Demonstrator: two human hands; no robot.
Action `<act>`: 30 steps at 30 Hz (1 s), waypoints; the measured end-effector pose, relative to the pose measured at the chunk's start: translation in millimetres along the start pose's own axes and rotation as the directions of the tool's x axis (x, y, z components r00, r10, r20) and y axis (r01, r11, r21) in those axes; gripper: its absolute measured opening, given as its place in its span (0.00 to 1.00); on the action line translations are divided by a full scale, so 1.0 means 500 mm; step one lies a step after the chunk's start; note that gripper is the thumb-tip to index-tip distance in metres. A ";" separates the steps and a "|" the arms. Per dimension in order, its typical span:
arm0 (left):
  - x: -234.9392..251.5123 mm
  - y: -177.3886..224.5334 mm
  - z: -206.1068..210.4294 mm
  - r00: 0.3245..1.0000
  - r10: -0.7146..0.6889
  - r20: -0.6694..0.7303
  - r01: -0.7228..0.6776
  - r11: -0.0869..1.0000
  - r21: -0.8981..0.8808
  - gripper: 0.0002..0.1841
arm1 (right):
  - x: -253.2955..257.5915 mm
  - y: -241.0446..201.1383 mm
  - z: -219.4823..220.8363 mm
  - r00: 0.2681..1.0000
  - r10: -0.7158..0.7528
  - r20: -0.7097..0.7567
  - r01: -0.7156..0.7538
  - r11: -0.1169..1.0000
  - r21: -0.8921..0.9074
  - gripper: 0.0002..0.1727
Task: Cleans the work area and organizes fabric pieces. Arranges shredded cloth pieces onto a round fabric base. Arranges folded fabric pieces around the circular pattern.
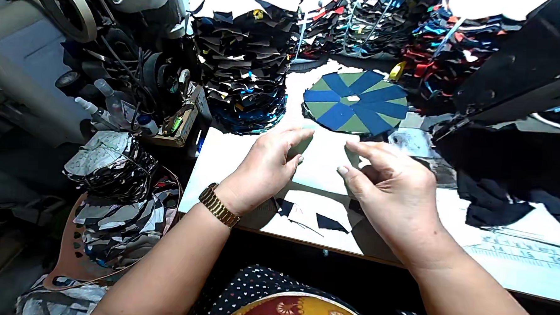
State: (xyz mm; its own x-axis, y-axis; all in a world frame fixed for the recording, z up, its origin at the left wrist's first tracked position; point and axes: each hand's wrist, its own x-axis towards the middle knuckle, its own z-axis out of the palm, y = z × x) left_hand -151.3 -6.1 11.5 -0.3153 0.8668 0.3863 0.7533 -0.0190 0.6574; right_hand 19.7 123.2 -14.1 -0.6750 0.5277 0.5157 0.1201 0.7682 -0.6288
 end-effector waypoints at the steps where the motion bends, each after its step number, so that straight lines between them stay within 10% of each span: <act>1: 0.000 -0.005 0.005 1.000 -0.003 0.009 0.003 1.000 0.012 0.23 | -0.001 0.001 0.003 1.000 0.010 0.009 -0.010 1.000 -0.020 0.21; 13: 0.024 -0.010 0.013 0.960 -0.192 0.206 0.161 0.975 0.155 0.21 | 0.011 0.005 0.009 0.987 0.040 0.153 -0.006 0.977 -0.214 0.20; 30: 0.027 -0.009 0.012 0.976 -0.111 0.188 0.084 0.985 0.148 0.23 | 0.005 -0.001 0.002 0.994 0.020 0.109 0.010 0.963 -0.269 0.25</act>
State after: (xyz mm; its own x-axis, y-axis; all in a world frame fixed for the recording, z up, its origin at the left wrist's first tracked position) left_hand -155.4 8.4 9.8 -0.2830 0.9415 0.1827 0.8014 0.1275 0.5843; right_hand 17.2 123.7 -13.4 -0.7475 0.5005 0.4368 0.3045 0.8425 -0.4443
